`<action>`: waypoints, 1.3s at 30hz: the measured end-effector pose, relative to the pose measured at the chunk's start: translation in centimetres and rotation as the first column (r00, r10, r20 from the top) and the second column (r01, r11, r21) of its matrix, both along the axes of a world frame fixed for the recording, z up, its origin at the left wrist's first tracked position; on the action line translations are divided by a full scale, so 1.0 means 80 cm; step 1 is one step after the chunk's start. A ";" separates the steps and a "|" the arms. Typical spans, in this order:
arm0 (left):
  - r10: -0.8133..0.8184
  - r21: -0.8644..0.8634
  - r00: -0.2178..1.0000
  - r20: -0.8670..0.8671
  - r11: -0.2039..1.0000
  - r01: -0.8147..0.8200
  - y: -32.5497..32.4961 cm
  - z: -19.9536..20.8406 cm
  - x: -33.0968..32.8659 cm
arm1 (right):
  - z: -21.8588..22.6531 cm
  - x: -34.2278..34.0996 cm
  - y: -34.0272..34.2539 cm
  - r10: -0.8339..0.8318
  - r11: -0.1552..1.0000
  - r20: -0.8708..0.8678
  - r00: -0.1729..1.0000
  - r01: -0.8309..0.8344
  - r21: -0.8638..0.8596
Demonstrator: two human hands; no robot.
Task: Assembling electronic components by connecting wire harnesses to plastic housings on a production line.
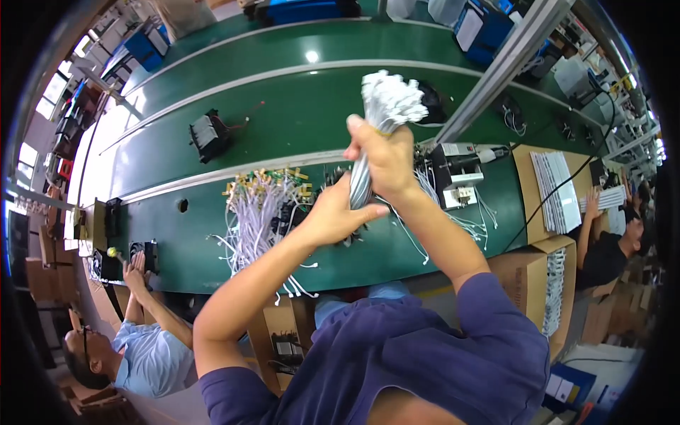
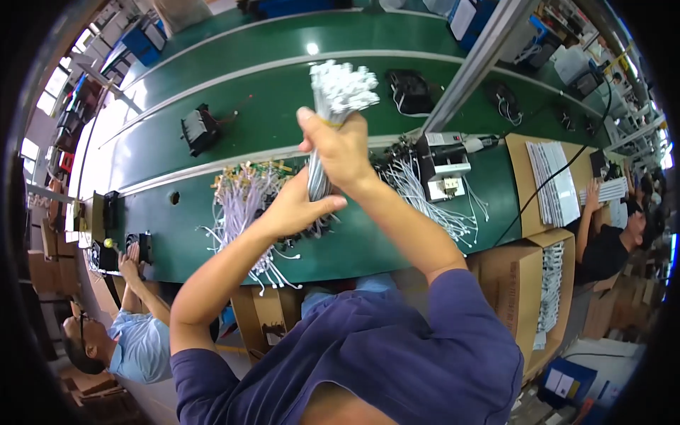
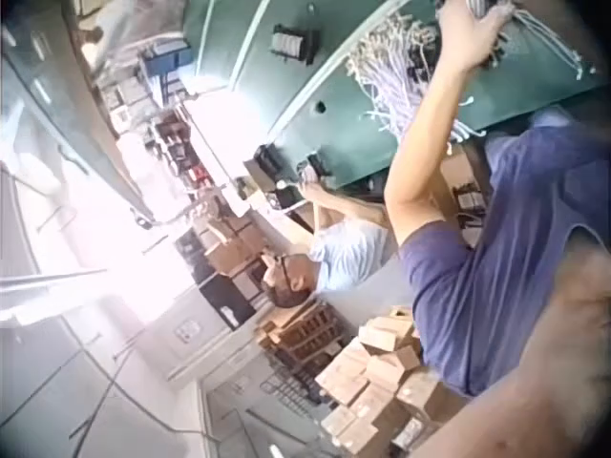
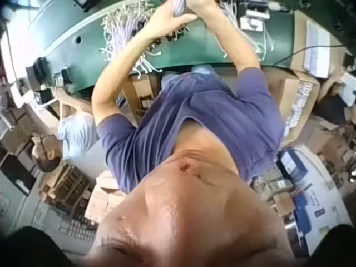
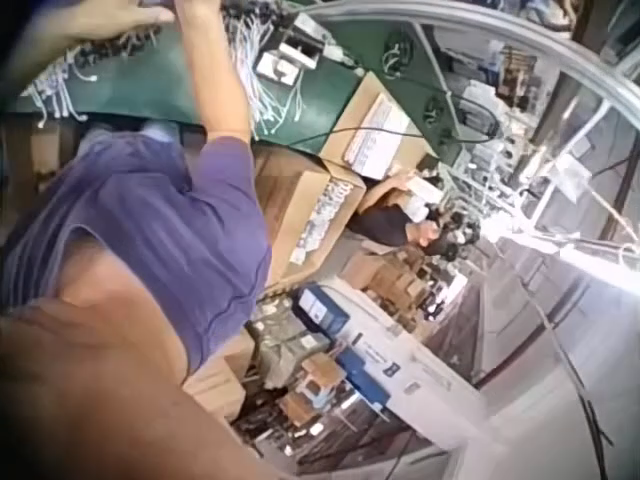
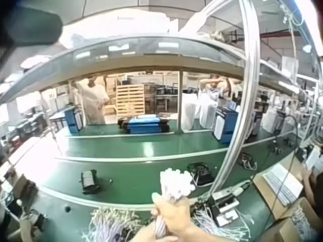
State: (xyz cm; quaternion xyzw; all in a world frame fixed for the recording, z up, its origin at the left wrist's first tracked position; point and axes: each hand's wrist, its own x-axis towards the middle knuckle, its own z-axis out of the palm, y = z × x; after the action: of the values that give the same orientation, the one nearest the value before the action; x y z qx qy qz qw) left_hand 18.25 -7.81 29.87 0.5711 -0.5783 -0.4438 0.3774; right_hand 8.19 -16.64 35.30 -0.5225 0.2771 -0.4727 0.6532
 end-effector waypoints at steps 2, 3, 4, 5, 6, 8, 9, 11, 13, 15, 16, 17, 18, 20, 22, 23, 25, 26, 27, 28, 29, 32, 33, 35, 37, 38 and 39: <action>0.046 0.109 0.971 -0.234 0.994 -0.020 0.013 -0.029 -0.029 | -0.033 -0.014 0.008 0.036 0.999 -0.032 0.999 -0.037 -0.034; 0.044 0.230 0.919 -0.392 0.972 0.052 0.023 -0.041 -0.039 | -0.052 -0.027 0.010 0.097 0.992 -0.050 0.994 -0.101 -0.079; 0.063 0.333 0.843 -0.535 0.932 0.141 0.032 -0.052 -0.048 | -0.073 -0.042 0.003 0.205 0.963 -0.107 0.973 -0.220 -0.154; 0.010 0.305 0.736 -0.677 0.913 0.269 0.045 -0.069 -0.054 | -0.096 -0.056 -0.002 0.328 0.932 -0.169 0.929 -0.347 -0.100; -0.039 0.249 0.602 -0.798 0.888 0.387 0.046 -0.085 -0.059 | -0.118 -0.070 -0.016 0.445 0.883 -0.228 0.866 -0.466 -0.047; 0.018 0.262 0.493 -0.870 0.864 0.430 0.053 -0.089 -0.070 | -0.148 -0.094 -0.011 0.524 0.846 -0.163 0.836 -0.533 -0.015; -0.033 0.119 0.359 -0.933 0.912 0.392 0.042 -0.115 -0.075 | -0.157 -0.100 -0.006 0.535 0.845 -0.152 0.831 -0.529 0.082; 0.037 0.096 0.263 -0.964 0.972 0.213 0.024 -0.152 -0.092 | -0.183 -0.104 0.000 0.508 0.858 -0.146 0.849 -0.484 0.174; 0.238 0.336 0.485 -0.841 0.934 0.125 0.014 -0.156 -0.114 | -0.204 -0.131 -0.021 0.383 0.896 -0.382 0.841 -0.439 -0.069; 0.300 0.390 0.518 -0.801 0.918 0.071 0.012 -0.164 -0.122 | -0.226 -0.162 -0.025 0.171 0.930 -0.462 0.870 -0.298 -0.216; 0.309 0.371 0.516 -0.799 0.928 0.020 0.013 -0.169 -0.124 | -0.244 -0.177 -0.016 -0.005 0.946 -0.406 0.914 -0.127 -0.299; 0.324 0.355 0.510 -0.797 0.934 -0.038 0.018 -0.172 -0.127 | -0.240 -0.193 -0.002 -0.233 0.849 -0.456 0.859 -0.049 -0.526; 0.331 0.355 0.510 -0.794 0.933 -0.053 0.020 -0.175 -0.132 | -0.248 -0.198 0.005 -0.343 0.637 -0.292 0.893 -0.007 -0.771; 0.363 0.346 0.530 -0.767 0.928 -0.136 0.022 -0.178 -0.149 | -0.247 -0.196 0.023 -0.407 0.345 -0.169 0.898 -0.020 -0.938; 0.312 0.282 0.570 -0.760 0.949 -0.142 0.034 -0.189 -0.175 | -0.252 -0.202 0.041 -0.407 0.238 -0.169 0.898 -0.075 -0.968; 0.320 0.258 0.582 -0.748 0.947 -0.189 0.042 -0.191 -0.187 | -0.255 -0.206 0.049 -0.439 0.258 -0.261 0.860 -0.158 -0.953; 0.330 0.224 0.597 -0.731 0.943 -0.247 0.055 -0.196 -0.211 | -0.251 -0.223 0.060 -0.475 0.239 -0.357 0.804 -0.273 -0.932; 0.306 0.174 0.668 -0.678 0.950 -0.259 0.062 -0.197 -0.221 | -0.245 -0.233 0.066 -0.468 0.230 -0.347 0.813 -0.267 -0.936; 0.284 0.124 0.734 -0.617 0.956 -0.266 0.069 -0.199 -0.229 | -0.238 -0.244 0.071 -0.461 0.223 -0.379 0.802 -0.308 -0.925; 0.290 0.118 0.736 -0.611 0.953 -0.278 0.074 -0.200 -0.237 | -0.235 -0.254 0.075 -0.455 0.217 -0.411 0.790 -0.349 -0.912; 0.267 0.066 0.772 -0.576 0.957 -0.282 0.079 -0.202 -0.244 | -0.234 -0.262 0.075 -0.440 0.179 -0.385 0.811 -0.341 -0.923; 0.217 -0.014 0.825 -0.522 0.965 -0.263 0.092 -0.208 -0.261 | -0.244 -0.281 0.077 -0.409 0.156 -0.396 0.822 -0.365 -0.918; 0.207 -0.016 0.831 -0.516 0.968 -0.250 0.096 -0.211 -0.266 | -0.247 -0.286 0.075 -0.399 0.145 -0.398 0.826 -0.371 -0.917; 0.191 0.048 0.792 -0.580 0.978 -0.201 0.103 -0.218 -0.271 | -0.260 -0.293 0.070 -0.376 0.138 -0.396 0.838 -0.372 -0.918; 0.166 0.071 0.754 -0.635 0.985 -0.157 0.107 -0.217 -0.267 | -0.272 -0.300 0.065 -0.356 0.115 -0.373 0.857 -0.356 -0.927; 0.144 0.092 0.708 -0.692 0.989 -0.112 0.107 -0.216 -0.267 | -0.277 -0.301 0.064 -0.351 0.116 -0.373 0.859 -0.355 -0.928; 0.171 0.107 0.688 -0.706 0.985 -0.136 0.108 -0.209 -0.271 | -0.280 -0.303 0.064 -0.317 0.133 -0.357 0.879 -0.331 -0.934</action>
State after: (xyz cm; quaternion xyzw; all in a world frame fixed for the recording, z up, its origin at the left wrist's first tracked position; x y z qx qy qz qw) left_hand -3.41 0.80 13.12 0.4100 -0.3274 -0.6100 0.5939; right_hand -16.02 -11.56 12.89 -0.9195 0.0441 -0.3869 0.0545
